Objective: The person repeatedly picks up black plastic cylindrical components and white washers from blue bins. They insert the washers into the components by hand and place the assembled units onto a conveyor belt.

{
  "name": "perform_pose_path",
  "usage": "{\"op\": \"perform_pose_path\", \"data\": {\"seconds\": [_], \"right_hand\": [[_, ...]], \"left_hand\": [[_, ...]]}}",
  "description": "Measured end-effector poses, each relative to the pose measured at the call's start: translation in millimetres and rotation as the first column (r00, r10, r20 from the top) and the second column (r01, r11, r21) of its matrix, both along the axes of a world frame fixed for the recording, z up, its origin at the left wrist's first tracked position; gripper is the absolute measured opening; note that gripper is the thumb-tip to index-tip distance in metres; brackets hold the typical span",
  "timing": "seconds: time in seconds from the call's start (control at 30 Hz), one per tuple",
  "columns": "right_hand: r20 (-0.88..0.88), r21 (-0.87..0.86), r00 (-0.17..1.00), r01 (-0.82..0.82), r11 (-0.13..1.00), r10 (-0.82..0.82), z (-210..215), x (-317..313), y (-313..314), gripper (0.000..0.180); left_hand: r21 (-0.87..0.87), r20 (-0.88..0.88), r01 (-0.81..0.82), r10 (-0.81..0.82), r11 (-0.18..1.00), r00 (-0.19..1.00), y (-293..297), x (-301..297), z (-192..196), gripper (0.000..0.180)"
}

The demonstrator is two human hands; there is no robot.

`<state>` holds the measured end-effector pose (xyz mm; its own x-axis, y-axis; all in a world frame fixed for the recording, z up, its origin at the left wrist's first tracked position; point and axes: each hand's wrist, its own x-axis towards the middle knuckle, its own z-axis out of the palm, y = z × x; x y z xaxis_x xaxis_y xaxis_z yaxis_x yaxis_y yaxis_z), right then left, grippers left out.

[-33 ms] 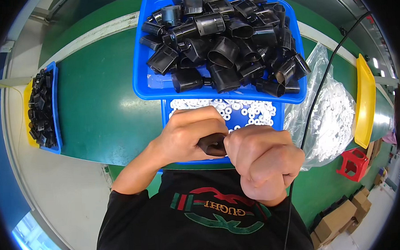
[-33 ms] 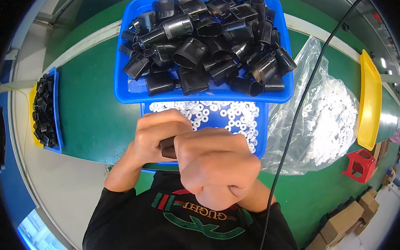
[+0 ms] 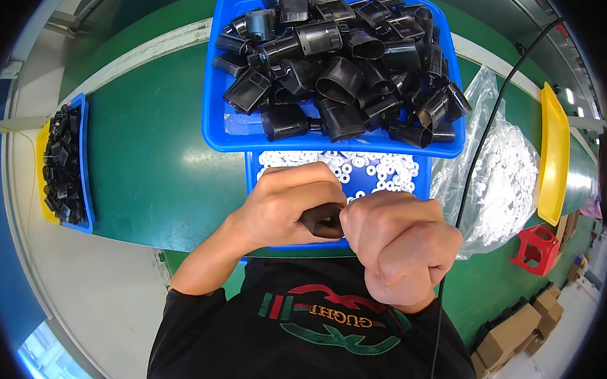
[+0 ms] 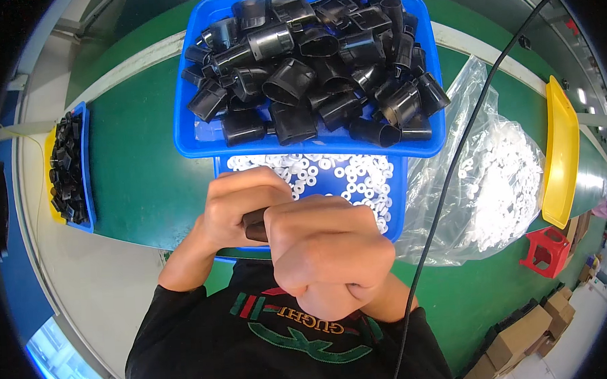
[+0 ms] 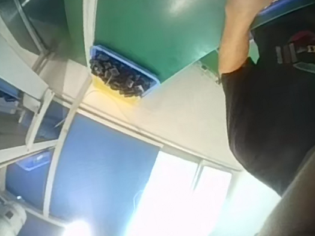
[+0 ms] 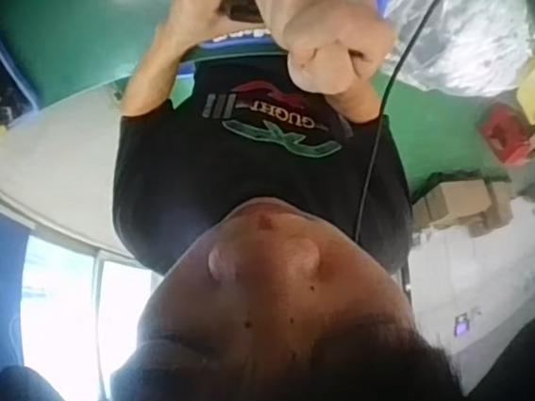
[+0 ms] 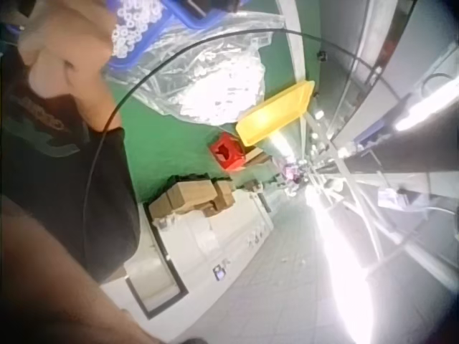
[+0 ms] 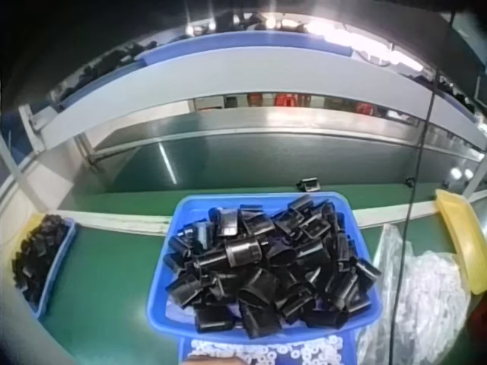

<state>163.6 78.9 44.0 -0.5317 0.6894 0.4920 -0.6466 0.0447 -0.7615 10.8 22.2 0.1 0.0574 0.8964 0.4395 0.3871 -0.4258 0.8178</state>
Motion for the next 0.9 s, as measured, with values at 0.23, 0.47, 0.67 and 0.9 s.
{"op": "perform_pose_path", "data": {"seconds": [0.23, 0.47, 0.67, 0.9], "right_hand": [[-0.037, 0.126, 0.999, 0.003, 0.992, 0.002, -14, -10, -4, 0.012], [0.112, -0.357, 0.987, 0.151, 0.922, -0.119, -40, 25, -39, 0.025], [-0.065, 0.204, 0.915, 0.403, 0.892, -0.399, 24, 35, -3, 0.019], [0.376, 0.841, 0.559, 0.128, 0.526, -0.739, -42, 50, 13, 0.016]], "left_hand": [[-0.023, -0.08, -0.007, 0.005, 1.0, 0.997, -5, -3, -2, 0.026], [-0.027, -0.039, 0.015, -0.016, 1.0, 0.999, -1, -9, 7, 0.027], [-0.032, 0.009, -0.103, 0.103, 0.994, 0.995, -8, -26, 25, 0.023], [0.054, -0.127, -0.342, 0.346, 0.938, 0.929, -10, -34, 39, 0.021]]}}
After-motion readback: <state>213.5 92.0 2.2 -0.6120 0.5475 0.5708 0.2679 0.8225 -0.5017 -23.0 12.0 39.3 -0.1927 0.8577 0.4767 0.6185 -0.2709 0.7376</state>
